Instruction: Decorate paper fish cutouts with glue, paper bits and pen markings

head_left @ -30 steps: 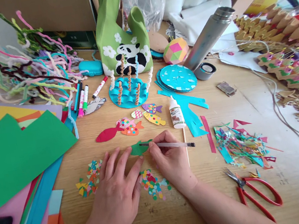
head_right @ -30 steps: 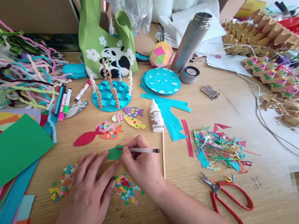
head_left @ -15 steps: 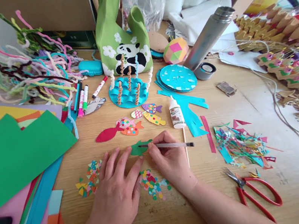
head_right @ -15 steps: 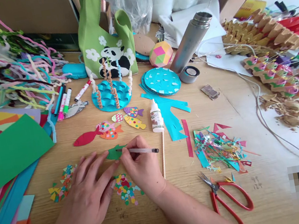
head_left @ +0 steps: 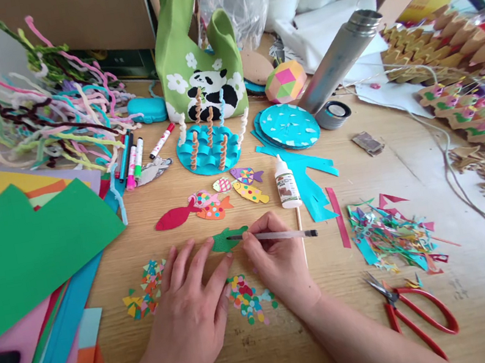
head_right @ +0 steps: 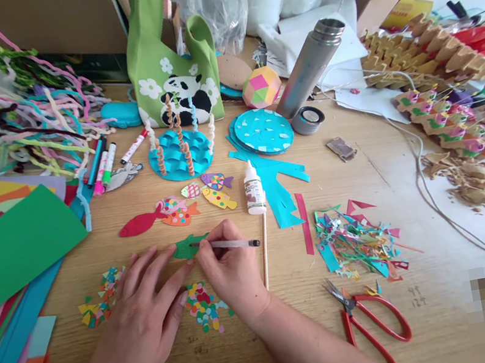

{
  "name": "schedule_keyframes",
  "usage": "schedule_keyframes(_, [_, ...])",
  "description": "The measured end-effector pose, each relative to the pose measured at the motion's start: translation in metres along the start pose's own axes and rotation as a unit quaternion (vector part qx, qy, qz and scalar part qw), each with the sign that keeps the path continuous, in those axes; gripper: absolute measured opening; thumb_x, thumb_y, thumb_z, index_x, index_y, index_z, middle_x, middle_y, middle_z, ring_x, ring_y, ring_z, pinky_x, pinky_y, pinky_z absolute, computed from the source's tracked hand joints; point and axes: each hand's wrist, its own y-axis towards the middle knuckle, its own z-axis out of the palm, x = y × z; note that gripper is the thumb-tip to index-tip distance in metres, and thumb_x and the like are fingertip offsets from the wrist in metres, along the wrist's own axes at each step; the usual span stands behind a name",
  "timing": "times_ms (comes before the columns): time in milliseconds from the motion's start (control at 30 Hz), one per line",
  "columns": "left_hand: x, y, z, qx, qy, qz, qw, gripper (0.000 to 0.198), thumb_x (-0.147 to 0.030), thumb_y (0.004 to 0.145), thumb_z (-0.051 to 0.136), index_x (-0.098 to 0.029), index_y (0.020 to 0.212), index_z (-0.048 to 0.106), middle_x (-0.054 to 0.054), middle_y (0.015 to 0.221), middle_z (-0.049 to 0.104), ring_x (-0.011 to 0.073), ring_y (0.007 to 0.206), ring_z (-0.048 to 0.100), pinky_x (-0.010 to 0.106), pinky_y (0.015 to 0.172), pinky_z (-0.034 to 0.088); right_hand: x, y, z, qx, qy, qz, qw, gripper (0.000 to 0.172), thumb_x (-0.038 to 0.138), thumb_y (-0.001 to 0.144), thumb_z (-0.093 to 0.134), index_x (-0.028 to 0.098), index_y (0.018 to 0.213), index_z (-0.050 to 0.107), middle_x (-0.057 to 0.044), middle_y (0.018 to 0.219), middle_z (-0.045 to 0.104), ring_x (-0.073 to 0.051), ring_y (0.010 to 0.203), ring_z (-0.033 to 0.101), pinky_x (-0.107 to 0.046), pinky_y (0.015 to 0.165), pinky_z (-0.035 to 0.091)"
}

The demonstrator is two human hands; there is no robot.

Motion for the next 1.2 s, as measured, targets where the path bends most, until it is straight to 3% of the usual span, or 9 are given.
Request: schedule_keyframes(1200, [0.0004,-0.0012,0.0007,0.004,0.008,0.005,1.000,0.036,-0.024,0.096,0.049,-0.024,0.131,0.060,0.012,0.142,0.051,0.0348,0.136,0.040,0.063,0.113,0.035,0.0018,0.0010,-0.0007,-0.001,-0.013,-0.026,1.000,0.017,0.022,0.078,0.062,0.022,0.068,0.048,0.007,0.055,0.047,-0.009,0.046,0.042,-0.021,0.042,0.032])
